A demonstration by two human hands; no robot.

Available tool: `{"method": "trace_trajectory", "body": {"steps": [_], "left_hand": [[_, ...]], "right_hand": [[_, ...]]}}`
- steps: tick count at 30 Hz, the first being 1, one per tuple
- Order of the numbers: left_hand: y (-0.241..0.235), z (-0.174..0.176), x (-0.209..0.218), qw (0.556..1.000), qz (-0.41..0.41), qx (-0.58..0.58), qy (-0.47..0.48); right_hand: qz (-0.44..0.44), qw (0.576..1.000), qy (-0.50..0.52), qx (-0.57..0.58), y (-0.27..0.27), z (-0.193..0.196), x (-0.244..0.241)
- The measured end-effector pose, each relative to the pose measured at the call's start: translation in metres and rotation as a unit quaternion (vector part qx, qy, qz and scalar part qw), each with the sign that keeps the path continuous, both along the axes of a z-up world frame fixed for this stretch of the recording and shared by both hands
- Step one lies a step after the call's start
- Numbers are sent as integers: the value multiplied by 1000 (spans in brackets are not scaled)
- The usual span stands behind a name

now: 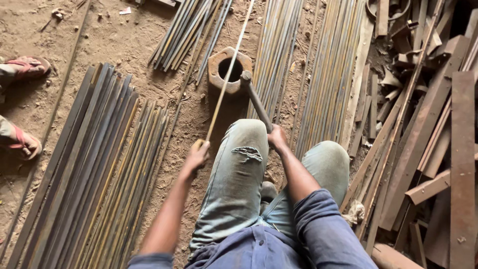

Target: The person sits on the ground and uses a hammer to repeatedly strike the tip of a long metal rod placed on a hexagonal anvil. They adjust the rod's position between strikes to sharpen the end and then place the finished rod aside.

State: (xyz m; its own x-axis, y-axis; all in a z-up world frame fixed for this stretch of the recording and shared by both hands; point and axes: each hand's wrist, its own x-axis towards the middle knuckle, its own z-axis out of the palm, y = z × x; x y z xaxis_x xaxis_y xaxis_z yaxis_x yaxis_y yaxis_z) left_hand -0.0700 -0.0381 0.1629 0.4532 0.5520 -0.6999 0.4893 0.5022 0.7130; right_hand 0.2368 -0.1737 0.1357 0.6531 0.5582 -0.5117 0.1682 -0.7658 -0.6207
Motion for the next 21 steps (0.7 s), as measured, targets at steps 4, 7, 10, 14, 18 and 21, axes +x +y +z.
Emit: {"method": "trace_trajectory", "body": {"steps": [4, 7, 10, 14, 18, 21], "left_hand": [[-15, 119, -15, 987, -24, -93, -129], [-37, 179, 9, 932, -21, -164, -323], [-59, 220, 62, 897, 25, -226, -378], [-76, 278, 123, 733, -74, -247, -630], [-73, 311, 165, 664, -81, -312, -675], [-70, 317, 183, 627, -100, -326, -700]], "right_hand": [[9, 999, 9, -32, 1, 3, 1], [-20, 998, 38, -45, 6, 4, -7], [-12, 998, 36, -59, 4, 4, -8], [-17, 999, 37, -30, -6, -4, -1], [-25, 999, 36, -10, -12, -14, 7], [-23, 999, 39, -1, -10, -20, 7]]}}
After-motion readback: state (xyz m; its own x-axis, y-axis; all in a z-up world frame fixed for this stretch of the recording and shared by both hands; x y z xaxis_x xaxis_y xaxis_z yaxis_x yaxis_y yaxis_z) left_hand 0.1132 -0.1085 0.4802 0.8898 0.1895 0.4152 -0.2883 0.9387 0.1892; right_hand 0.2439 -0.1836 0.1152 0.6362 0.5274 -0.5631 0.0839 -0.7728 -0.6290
